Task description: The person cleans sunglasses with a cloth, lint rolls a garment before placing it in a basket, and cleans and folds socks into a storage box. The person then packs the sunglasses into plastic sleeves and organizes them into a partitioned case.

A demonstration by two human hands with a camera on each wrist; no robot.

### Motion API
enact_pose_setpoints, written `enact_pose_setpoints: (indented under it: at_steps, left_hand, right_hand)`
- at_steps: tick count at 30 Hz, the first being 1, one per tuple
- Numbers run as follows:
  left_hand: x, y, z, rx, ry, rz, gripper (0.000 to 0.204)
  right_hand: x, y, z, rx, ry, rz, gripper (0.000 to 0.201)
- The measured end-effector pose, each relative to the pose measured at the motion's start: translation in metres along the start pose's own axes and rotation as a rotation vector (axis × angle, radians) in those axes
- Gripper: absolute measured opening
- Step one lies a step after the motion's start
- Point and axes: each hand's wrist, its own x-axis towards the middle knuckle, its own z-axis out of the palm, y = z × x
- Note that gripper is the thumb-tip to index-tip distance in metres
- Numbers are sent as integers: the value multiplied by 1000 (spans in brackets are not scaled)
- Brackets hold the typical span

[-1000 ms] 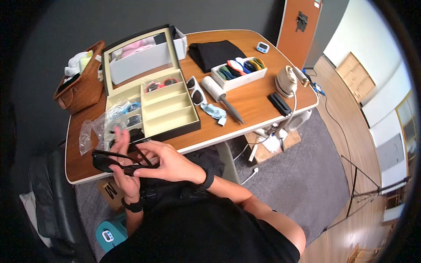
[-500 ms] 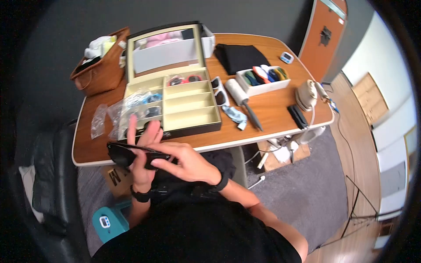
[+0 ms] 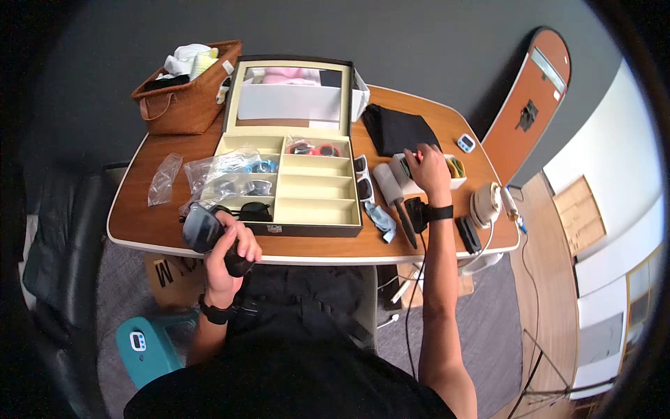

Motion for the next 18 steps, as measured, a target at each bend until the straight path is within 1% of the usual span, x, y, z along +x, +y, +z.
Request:
enact_pose_setpoints:
  at_steps: [2,3,5,7,9,10,11,12,14,15,16,17,18]
  left_hand:
    - [0,0,2,86,0,-6,12]
    - [1,-2,-3,115,-33,1,15]
    - [0,-6,-5,238,14,-41,16]
    - [-3,-10,-10,276,-34,-116,18]
    - [-7,-13,-17,377,-31,-356,20]
    - [-9,-23,-34,500,-73,-439,23]
    - [-13,-30,-44,561,-128,-362,24]
    - [-12,-30,-44,527,-99,-372,24]
    - [-10,-27,-42,495,-63,-391,24]
    - [-7,-23,-36,446,-10,-424,24]
    - [-5,-22,-33,397,41,-455,23]
    - [-5,-25,-33,400,36,-456,23]
    - [-4,-30,-36,443,-4,-422,19]
  right_hand:
    - [8,53,43,-208,-254,161,45]
    - [9,58,50,-218,-279,188,47]
    - [4,52,51,-181,-174,228,50]
    - [2,48,46,-177,-185,289,54]
    - [0,41,45,-277,-116,306,55]
    - [3,47,48,-272,-109,315,55]
    - [8,58,52,-229,-122,312,56]
    - [11,64,52,-188,-141,306,58]
    - [12,76,51,16,-52,304,50]
    - [13,81,51,122,-15,319,46]
    - [10,85,52,37,-13,271,37]
    - [7,85,53,38,-9,276,37]
    - [5,86,53,59,26,219,35]
